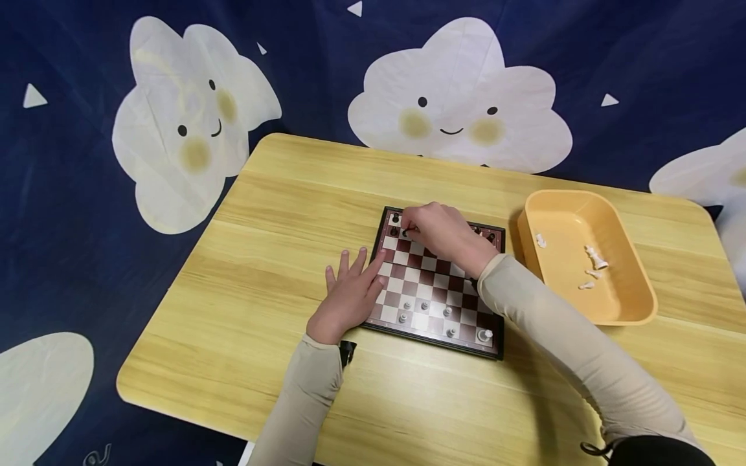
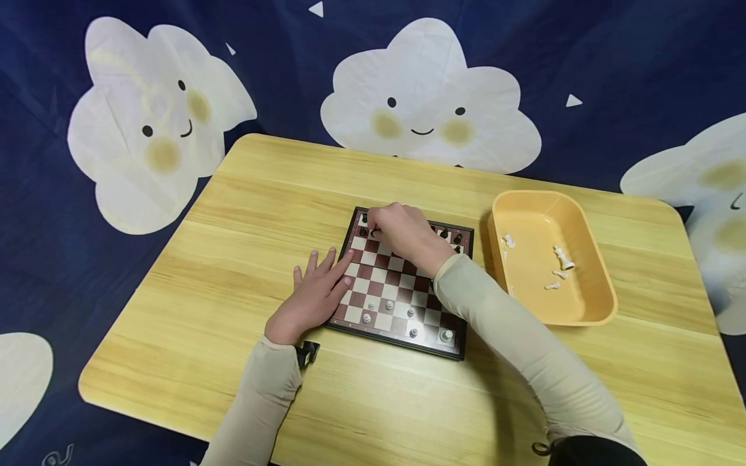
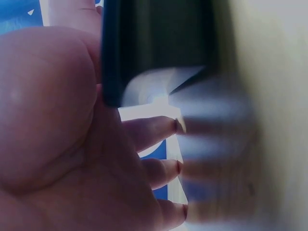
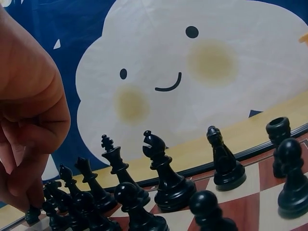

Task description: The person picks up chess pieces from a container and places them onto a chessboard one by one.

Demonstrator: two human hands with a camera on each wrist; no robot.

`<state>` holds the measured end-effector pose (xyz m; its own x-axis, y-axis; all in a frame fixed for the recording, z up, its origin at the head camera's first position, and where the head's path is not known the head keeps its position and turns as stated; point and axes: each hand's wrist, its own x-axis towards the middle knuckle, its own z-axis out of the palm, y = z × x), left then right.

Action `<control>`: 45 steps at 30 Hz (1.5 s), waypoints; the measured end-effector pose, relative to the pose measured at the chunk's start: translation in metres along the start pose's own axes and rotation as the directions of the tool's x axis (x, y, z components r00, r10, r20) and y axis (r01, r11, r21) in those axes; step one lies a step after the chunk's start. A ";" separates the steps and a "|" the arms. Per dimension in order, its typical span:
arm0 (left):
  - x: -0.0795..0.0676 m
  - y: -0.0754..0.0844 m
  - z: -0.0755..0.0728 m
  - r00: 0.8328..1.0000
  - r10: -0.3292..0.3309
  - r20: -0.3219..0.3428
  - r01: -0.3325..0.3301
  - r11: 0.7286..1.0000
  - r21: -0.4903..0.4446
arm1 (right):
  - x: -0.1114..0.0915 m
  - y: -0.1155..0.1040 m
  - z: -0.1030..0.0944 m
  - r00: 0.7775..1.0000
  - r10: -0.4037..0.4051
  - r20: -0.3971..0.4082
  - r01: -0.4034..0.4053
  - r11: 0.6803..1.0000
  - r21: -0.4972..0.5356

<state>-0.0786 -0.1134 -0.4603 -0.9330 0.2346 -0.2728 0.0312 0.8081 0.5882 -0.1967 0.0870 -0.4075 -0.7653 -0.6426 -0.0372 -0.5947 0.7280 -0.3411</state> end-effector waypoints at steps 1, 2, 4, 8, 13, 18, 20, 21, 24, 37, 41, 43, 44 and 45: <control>0.000 0.000 0.000 1.000 -0.001 0.001 0.001 1.000 0.002 | 0.000 0.000 0.000 1.000 0.002 0.003 -0.002 1.000 -0.008; 0.000 0.000 0.000 1.000 0.000 -0.001 0.000 1.000 0.000 | 0.001 0.000 0.001 1.000 0.003 0.006 -0.003 1.000 -0.016; 0.001 0.000 0.001 1.000 0.002 -0.003 -0.002 1.000 0.001 | 0.001 0.000 0.001 1.000 0.004 0.010 -0.004 1.000 -0.025; 0.001 -0.001 0.002 1.000 0.002 -0.002 -0.002 1.000 0.002 | 0.002 0.000 0.003 1.000 0.003 0.014 -0.003 0.999 -0.035; 0.001 -0.001 0.002 1.000 0.003 -0.005 -0.003 1.000 0.011 | 0.002 0.000 0.005 1.000 -0.001 0.011 0.002 0.999 -0.043; 0.000 0.001 0.000 1.000 0.007 -0.007 -0.007 1.000 0.011 | 0.002 0.001 0.005 1.000 0.001 0.002 -0.001 0.999 -0.037; 0.000 0.002 0.000 1.000 0.014 -0.014 -0.014 1.000 0.007 | 0.001 0.001 0.005 1.000 0.003 -0.002 -0.003 0.999 -0.034; 0.000 0.002 0.000 1.000 0.017 -0.016 -0.016 1.000 0.008 | 0.001 0.001 0.005 1.000 0.005 -0.004 -0.005 0.999 -0.033; -0.001 0.002 0.000 1.000 0.009 -0.007 -0.009 1.000 0.006 | 0.000 0.000 0.006 1.000 0.015 -0.009 -0.015 0.999 -0.030; 0.000 0.002 0.002 1.000 -0.006 0.011 0.006 1.000 0.003 | -0.064 0.000 -0.029 0.997 0.016 -0.081 -0.004 0.988 0.154; 0.001 0.003 0.002 1.000 -0.004 0.013 0.004 1.000 0.002 | -0.111 0.019 -0.055 0.963 0.116 -0.245 -0.047 0.962 0.269; 0.001 0.003 0.001 1.000 -0.005 0.009 0.005 1.000 -0.004 | -0.135 0.033 -0.067 0.927 0.227 -0.299 -0.125 0.938 0.324; 0.001 0.003 0.001 1.000 -0.008 0.007 0.008 1.000 -0.006 | -0.146 0.041 -0.071 0.910 0.288 -0.298 -0.184 0.925 0.332; 0.001 0.003 0.001 1.000 -0.015 0.009 0.015 1.000 -0.008 | -0.157 0.050 -0.073 0.898 0.334 -0.286 -0.234 0.914 0.332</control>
<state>-0.0789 -0.1103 -0.4594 -0.9302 0.2270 -0.2884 0.0140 0.8071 0.5902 -0.1243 0.2414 -0.3502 -0.9563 -0.2661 0.1213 -0.2828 0.7358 -0.6153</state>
